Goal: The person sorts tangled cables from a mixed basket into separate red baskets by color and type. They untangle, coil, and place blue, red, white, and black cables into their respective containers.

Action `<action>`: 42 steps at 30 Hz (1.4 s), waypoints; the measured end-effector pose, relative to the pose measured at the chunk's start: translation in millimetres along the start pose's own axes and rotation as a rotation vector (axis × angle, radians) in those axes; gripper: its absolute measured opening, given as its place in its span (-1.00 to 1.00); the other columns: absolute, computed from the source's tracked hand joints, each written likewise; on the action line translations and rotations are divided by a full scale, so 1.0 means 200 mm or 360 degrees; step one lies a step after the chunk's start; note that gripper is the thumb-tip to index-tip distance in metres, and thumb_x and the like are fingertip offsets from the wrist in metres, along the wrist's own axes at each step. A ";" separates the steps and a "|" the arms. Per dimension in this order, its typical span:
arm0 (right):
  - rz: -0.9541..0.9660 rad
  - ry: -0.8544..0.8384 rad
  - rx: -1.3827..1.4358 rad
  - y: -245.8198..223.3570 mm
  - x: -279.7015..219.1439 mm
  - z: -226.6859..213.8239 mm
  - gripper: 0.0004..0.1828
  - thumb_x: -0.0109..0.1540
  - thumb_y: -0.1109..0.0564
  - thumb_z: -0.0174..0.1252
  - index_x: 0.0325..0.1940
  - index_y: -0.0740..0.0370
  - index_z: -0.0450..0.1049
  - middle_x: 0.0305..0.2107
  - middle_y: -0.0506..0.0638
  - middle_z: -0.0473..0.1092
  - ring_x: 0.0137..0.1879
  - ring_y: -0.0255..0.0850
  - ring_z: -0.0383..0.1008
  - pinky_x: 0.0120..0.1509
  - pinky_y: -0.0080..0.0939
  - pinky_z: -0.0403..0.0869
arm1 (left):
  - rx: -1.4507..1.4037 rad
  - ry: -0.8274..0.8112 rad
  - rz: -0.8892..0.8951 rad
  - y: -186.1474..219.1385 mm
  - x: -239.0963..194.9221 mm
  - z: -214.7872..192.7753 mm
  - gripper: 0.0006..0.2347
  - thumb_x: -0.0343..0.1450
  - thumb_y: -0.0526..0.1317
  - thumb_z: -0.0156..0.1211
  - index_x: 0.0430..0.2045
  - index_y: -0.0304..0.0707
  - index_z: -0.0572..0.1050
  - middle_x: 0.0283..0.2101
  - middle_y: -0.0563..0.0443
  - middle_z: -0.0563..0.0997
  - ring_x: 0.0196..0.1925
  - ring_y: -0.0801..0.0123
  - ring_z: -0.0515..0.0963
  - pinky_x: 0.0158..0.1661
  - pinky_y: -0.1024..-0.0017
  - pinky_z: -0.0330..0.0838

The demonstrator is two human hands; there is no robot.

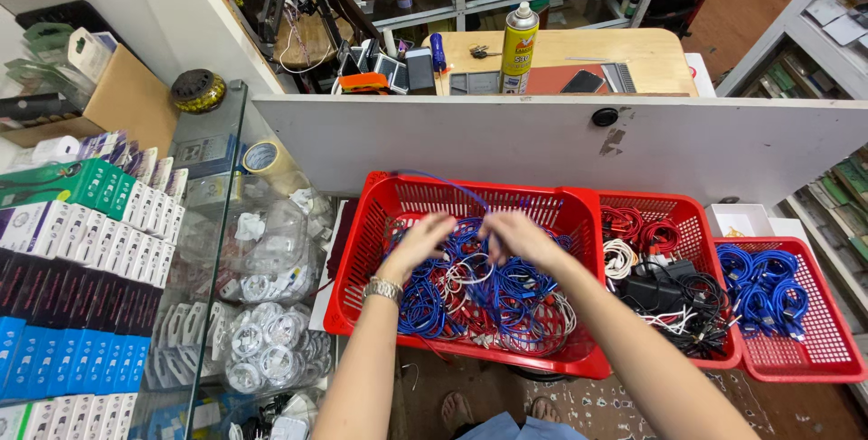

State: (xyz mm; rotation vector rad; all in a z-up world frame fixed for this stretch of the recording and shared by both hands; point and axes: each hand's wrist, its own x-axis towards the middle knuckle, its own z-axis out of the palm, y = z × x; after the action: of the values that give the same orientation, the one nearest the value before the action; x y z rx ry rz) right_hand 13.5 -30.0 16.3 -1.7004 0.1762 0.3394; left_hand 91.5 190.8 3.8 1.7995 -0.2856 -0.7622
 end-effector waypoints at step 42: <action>-0.0287 -0.0523 -0.0715 -0.17 -0.29 -0.41 -0.67 0.38 -0.01 0.05 -0.14 0.30 0.56 -0.42 -0.23 0.56 -0.16 -0.52 0.47 0.12 -0.50 0.35 | -0.0881 0.0810 0.0444 0.22 -0.21 -0.10 -0.69 0.54 -0.07 0.13 -0.55 -0.31 0.46 -0.70 0.30 0.17 -0.67 0.64 0.09 -0.62 0.58 0.05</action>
State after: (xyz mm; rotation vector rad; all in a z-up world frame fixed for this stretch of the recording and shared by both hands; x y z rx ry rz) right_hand -20.1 -110.3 76.4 -2.0528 -0.3163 0.5461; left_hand 79.3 211.8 63.2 1.3265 0.0189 -0.1422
